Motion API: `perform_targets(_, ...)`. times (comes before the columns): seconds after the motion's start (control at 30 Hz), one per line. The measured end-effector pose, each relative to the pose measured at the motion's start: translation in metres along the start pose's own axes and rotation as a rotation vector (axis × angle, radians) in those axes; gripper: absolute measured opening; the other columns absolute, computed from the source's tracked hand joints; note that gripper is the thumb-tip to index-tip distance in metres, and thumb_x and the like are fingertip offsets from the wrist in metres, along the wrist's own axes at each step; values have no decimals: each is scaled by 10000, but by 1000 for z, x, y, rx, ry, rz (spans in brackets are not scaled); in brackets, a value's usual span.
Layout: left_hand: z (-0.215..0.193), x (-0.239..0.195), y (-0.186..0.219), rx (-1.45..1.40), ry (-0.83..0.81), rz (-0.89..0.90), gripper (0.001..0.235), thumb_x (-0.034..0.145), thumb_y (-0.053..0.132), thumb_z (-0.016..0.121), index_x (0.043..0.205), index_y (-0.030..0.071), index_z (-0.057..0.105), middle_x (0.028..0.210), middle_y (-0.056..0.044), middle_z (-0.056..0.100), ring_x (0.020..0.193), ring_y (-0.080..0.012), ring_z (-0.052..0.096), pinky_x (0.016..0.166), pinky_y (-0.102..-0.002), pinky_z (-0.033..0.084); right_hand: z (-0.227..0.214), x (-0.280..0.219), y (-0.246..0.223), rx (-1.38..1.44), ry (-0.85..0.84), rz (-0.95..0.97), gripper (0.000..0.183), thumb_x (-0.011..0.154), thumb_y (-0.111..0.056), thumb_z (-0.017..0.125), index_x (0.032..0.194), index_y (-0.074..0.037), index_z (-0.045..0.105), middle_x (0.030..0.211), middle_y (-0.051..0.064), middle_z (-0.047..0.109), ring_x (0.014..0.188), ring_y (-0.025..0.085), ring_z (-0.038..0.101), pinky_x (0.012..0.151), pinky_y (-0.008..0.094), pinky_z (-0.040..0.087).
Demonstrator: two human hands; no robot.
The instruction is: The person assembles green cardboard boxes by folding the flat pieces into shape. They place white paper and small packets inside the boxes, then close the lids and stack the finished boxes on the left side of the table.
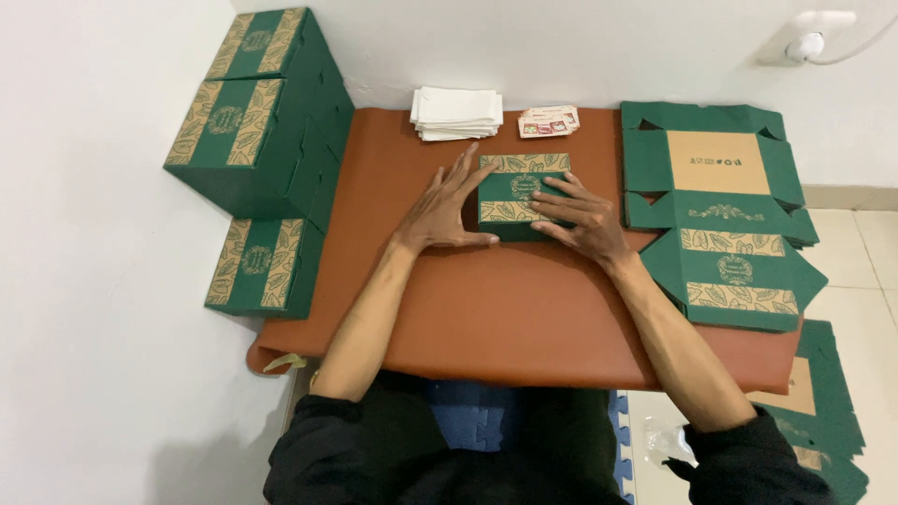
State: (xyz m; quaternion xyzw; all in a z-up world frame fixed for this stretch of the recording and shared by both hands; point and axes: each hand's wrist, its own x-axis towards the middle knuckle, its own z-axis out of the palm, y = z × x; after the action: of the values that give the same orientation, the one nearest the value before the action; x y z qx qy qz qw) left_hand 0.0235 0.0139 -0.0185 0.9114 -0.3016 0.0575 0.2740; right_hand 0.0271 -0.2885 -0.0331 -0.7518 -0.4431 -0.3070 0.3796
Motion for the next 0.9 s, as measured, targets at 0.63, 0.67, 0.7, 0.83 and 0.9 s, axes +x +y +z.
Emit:
perform_targets(0.63, -118, -140, 172, 233, 505, -394, 1149, 680, 630, 950, 1612, 145, 483, 1431, -409, 514, 1299, -627, 574, 1020, -682, 456, -8, -1, 7, -168, 62, 109, 541, 1144, -233, 575, 1612, 12, 459, 1610, 249, 521, 1456, 458, 496, 1236, 612, 368)
perform_targets(0.67, -124, -160, 178, 283, 599, -495, 1161, 685, 605, 958, 1621, 120, 471, 1415, -429, 521, 1284, -647, 566, 1010, -702, 447, -8, -1, 6, -175, 58, 128, 520, 1138, -203, 591, 1594, 21, 478, 1607, 250, 526, 1442, 459, 512, 1235, 608, 372)
perform_targets(0.7, -130, -180, 185, 332, 689, -595, 1174, 690, 580, 965, 1631, 95, 458, 1399, -449, 528, 1270, -666, 558, 1000, -722, 439, -8, -1, 3, -183, 56, 151, 500, 1132, -173, 607, 1575, 30, 497, 1605, 252, 530, 1428, 459, 528, 1233, 604, 377)
perform_targets(0.83, -121, -244, 156, 501, 871, -768, 1142, 701, 507, 1000, 1615, 64, 478, 1372, -387, 524, 1225, -625, 591, 962, -690, 472, -6, 4, -3, -197, 43, 182, 508, 1116, -161, 657, 1563, 24, 502, 1602, 251, 527, 1413, 465, 536, 1229, 595, 399)
perform_targets(0.9, -115, -265, 135, 662, 904, -889, 1140, 732, 598, 971, 1628, 74, 499, 1353, -343, 515, 1183, -583, 616, 924, -644, 485, -6, 5, -3, -202, 33, 192, 516, 1096, -111, 690, 1556, 32, 505, 1573, 274, 547, 1396, 478, 548, 1223, 605, 405)
